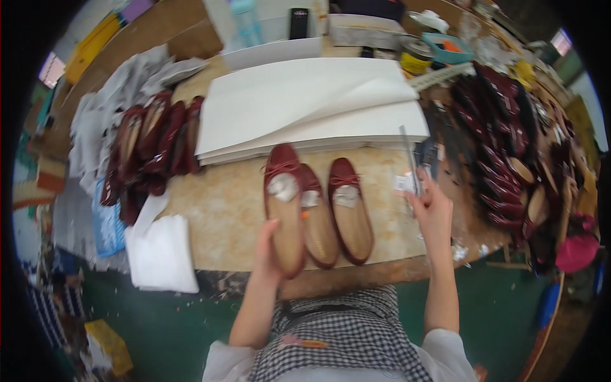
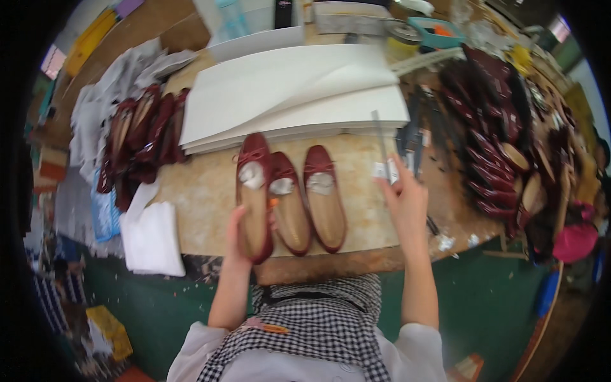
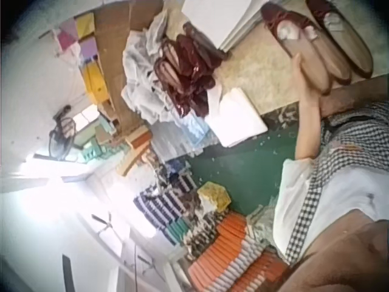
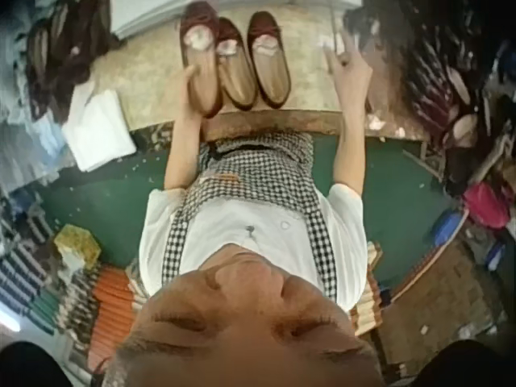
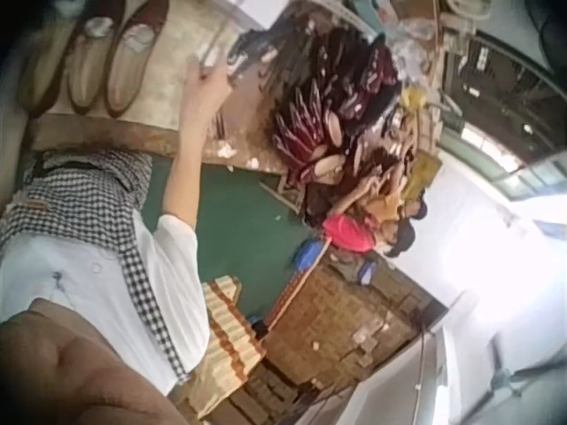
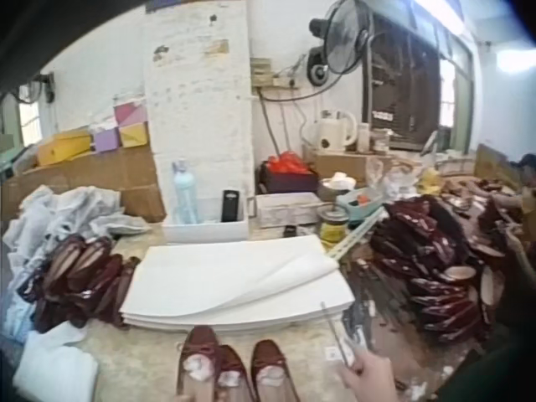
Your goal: The person wipes the exterior and interior of maroon patent leather shoes using a white cloth. They repeatedly pick up shoes from a table, clean them, and place them back down. The person also uses a metal tool to adjust the shoe shape or remove debris from the interior.
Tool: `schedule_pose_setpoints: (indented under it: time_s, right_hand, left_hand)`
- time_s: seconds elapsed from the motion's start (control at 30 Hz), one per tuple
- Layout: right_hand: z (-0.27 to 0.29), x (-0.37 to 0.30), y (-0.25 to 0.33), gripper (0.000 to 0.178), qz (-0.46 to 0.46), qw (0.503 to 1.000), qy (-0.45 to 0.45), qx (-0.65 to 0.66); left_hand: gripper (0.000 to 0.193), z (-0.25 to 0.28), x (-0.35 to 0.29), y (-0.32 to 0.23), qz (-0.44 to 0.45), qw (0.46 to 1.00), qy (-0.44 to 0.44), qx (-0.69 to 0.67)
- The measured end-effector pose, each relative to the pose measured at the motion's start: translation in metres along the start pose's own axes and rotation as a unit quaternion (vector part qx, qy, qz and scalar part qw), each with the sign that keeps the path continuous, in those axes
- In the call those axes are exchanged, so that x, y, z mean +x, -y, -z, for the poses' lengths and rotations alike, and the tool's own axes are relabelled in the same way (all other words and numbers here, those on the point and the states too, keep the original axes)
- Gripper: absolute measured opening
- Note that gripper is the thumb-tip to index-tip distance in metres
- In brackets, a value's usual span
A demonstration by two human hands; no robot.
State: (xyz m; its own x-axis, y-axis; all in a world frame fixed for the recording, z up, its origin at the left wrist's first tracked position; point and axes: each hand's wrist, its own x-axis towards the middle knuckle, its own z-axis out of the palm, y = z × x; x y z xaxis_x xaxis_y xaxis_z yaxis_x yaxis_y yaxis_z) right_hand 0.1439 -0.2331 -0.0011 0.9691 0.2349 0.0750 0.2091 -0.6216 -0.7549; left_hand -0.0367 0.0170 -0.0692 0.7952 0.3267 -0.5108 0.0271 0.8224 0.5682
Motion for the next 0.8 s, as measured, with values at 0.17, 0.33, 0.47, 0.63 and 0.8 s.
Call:
schedule_pose_setpoints:
  time_s: [0.17, 0.33, 0.47, 0.63, 0.8]
  right_hand:
    - [-0.034, -0.062, 0.084, 0.034, 0.048, 0.940, 0.267, 0.206]
    - [-0.048, -0.054, 0.100, 0.030, 0.048, 0.943, 0.258, 0.203]
    - [-0.066, -0.062, 0.113, 0.025, 0.172, 0.967, 0.109, 0.154]
    - [-0.097, -0.066, 0.098, 0.027, 0.282, 0.956, 0.018, 0.078]
    - [-0.083, -0.061, 0.082, 0.030, 0.128, 0.952, 0.197, 0.195]
  left_hand:
    - [0.056, -0.031, 0.006, -0.007, -0.223, 0.961, -0.019, 0.162]
    - [0.057, -0.033, 0.002, -0.004, -0.285, 0.935, 0.004, 0.211]
    - [0.059, -0.040, -0.003, 0.009, -0.351, 0.906, -0.022, 0.235]
    - [0.064, -0.022, 0.002, 0.046, -0.336, 0.910, -0.115, 0.214]
    - [0.070, -0.010, 0.011, 0.043, -0.202, 0.967, -0.098, 0.122]
